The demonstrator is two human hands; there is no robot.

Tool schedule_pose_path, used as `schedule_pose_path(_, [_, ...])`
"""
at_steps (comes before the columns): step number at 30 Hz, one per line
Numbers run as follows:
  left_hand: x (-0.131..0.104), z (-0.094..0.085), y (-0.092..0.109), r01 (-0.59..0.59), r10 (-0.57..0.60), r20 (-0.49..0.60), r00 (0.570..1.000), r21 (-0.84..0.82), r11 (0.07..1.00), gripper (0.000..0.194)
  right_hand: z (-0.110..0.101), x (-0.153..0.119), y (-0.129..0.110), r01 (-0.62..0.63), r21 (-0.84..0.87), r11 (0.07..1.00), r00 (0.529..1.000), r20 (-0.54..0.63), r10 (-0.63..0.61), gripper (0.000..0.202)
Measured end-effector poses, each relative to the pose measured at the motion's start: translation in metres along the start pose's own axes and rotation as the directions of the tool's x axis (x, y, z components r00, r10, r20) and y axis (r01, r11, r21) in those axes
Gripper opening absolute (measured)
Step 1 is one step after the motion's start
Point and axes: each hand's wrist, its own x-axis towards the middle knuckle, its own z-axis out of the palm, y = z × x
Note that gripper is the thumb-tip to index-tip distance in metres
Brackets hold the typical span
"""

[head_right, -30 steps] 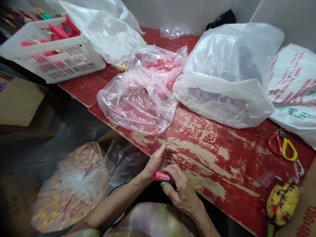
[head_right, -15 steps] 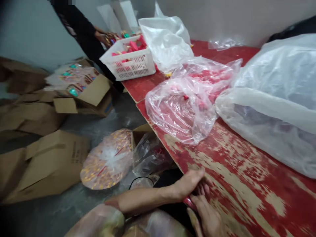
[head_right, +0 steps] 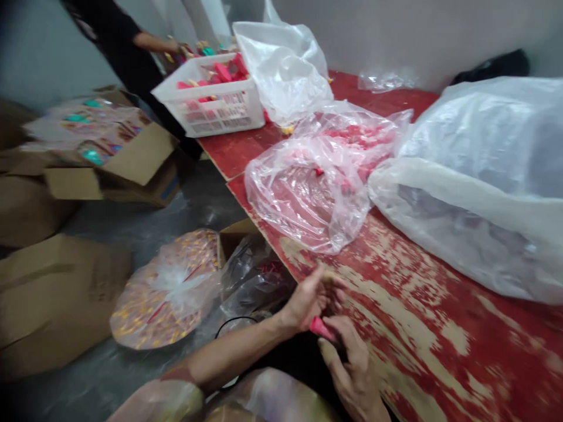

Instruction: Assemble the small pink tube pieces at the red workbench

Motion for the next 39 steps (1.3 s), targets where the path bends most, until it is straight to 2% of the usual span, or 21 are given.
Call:
schedule_pose_path(2, [-0.001,-0.008,0.007,-0.011,0.008,-0.031,0.999,-0.092,0.996,0.061,0.0,0.006,-0.003,-0.077,0.069,0.995,0.996,-0.039,0.08,0.019])
schedule_pose_path(7, [-0.007,-0.014,0.008,-0.014,0.011,-0.055,0.998,-0.04,0.999,0.057,-0.003,0.008,0.002,-0.187,0.099,0.977,0.976,-0.096,0.196,0.02])
schedule_pose_path(10, [-0.009,-0.009,0.002,-0.006,0.005,-0.058,0.998,-0.023,1.0,0.056,-0.005,0.007,0.0,-0.165,0.09,0.982,0.976,-0.126,0.176,0.018])
schedule_pose_path(12, [-0.008,-0.005,-0.001,-0.002,0.001,-0.053,0.999,-0.029,1.0,0.057,-0.007,0.007,-0.001,-0.145,0.099,0.984,0.982,-0.107,0.156,0.019])
schedule_pose_path(16, [-0.005,-0.001,-0.001,0.024,-0.025,-0.03,0.999,-0.028,0.999,0.058,-0.01,0.005,-0.002,-0.094,0.119,0.988,0.995,-0.015,0.097,0.023])
schedule_pose_path(20, [-0.003,-0.001,-0.002,0.051,-0.051,-0.013,0.999,-0.001,0.999,0.06,-0.012,0.005,-0.006,-0.059,0.052,0.997,0.995,0.079,0.054,0.016])
schedule_pose_path(24, [-0.002,0.001,-0.008,0.053,-0.052,-0.019,0.998,0.097,0.994,0.067,-0.009,0.004,-0.012,0.026,-0.015,1.0,0.992,0.125,-0.024,0.013])
schedule_pose_path(28, [-0.006,0.005,-0.015,0.047,-0.043,-0.02,0.999,0.221,0.974,0.078,-0.003,-0.004,-0.011,0.046,-0.013,0.999,0.99,0.138,-0.043,0.011])
schedule_pose_path(32, [-0.009,0.007,-0.018,0.042,-0.048,0.024,0.999,0.228,0.973,0.085,0.004,-0.014,0.002,0.216,-0.07,0.974,0.969,0.135,-0.206,0.018])
schedule_pose_path(34, [-0.01,0.007,-0.017,0.019,-0.024,0.02,1.0,0.22,0.975,0.086,0.008,-0.016,0.008,0.276,-0.117,0.954,0.96,0.085,-0.268,0.021])
schedule_pose_path(36, [-0.013,0.005,-0.014,-0.025,0.028,-0.008,1.0,0.245,0.969,0.084,0.013,-0.016,0.01,0.263,-0.123,0.957,0.964,0.059,-0.258,0.021])
schedule_pose_path(39, [-0.021,-0.005,-0.002,-0.103,0.115,-0.019,0.993,0.306,0.946,0.079,0.017,-0.012,0.006,0.13,-0.063,0.989,0.984,0.129,-0.121,0.015])
